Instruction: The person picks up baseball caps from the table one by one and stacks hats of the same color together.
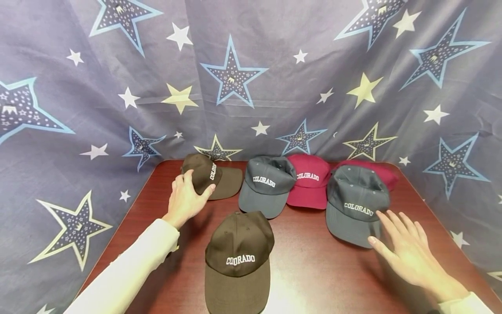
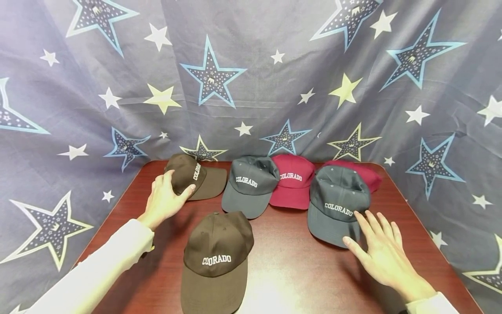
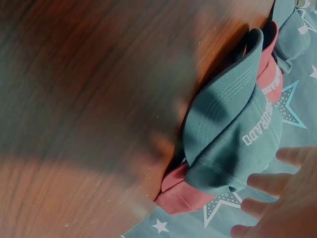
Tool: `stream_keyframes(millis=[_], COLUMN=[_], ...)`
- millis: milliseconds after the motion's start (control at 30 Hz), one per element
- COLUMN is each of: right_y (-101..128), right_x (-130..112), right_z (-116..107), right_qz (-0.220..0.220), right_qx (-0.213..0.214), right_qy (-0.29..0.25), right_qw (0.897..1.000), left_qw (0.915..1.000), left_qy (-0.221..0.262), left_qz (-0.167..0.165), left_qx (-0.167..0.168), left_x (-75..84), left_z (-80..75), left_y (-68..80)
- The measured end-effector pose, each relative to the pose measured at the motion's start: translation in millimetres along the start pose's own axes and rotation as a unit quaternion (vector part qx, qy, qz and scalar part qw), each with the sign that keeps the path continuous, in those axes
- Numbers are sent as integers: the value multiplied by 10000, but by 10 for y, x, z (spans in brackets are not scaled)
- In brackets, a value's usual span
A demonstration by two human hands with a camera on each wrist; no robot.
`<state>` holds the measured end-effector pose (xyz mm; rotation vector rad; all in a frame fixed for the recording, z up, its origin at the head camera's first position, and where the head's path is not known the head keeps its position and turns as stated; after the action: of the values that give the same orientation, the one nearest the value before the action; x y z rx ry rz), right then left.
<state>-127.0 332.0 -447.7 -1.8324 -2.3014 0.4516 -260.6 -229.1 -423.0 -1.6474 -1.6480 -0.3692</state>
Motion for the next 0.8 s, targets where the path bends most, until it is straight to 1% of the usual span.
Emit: stream_keyframes(millis=[133,300,533,667,800], right_y=[6,35,42,38,38], right_x=[-12,-6,13,11,0], right_z=[6,0,2,0,1], right_qz=[-17,-50,-49,-52,-64], right_qx=[14,43,66,78,72], right_qy=[-6,1,14,22,9], right_qw=[10000,10000,10000,10000,10000], left_qw=[9999,9994,9975,9974,9977], left_qy=[-37,-97,-183,-178,-222], left_qz=[-128,-163,-301,-315,-360], left_qx=[104,289,616,622,523], left_x=[-67,-130,-214,-221,-242], left_z=[59,136,184,195,189], left_y=[-97,-219,-355,-425,-486])
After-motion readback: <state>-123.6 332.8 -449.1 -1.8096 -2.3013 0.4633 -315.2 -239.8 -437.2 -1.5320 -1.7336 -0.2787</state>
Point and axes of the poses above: each hand's wrist, its own y-axis away from the middle knuckle, its own z-axis out of the palm, x = y × z, the point moved 1 cm from there along -y, towards the middle knuckle, and after that the axes turned 14 degrees about y, right-handed, at the moved point
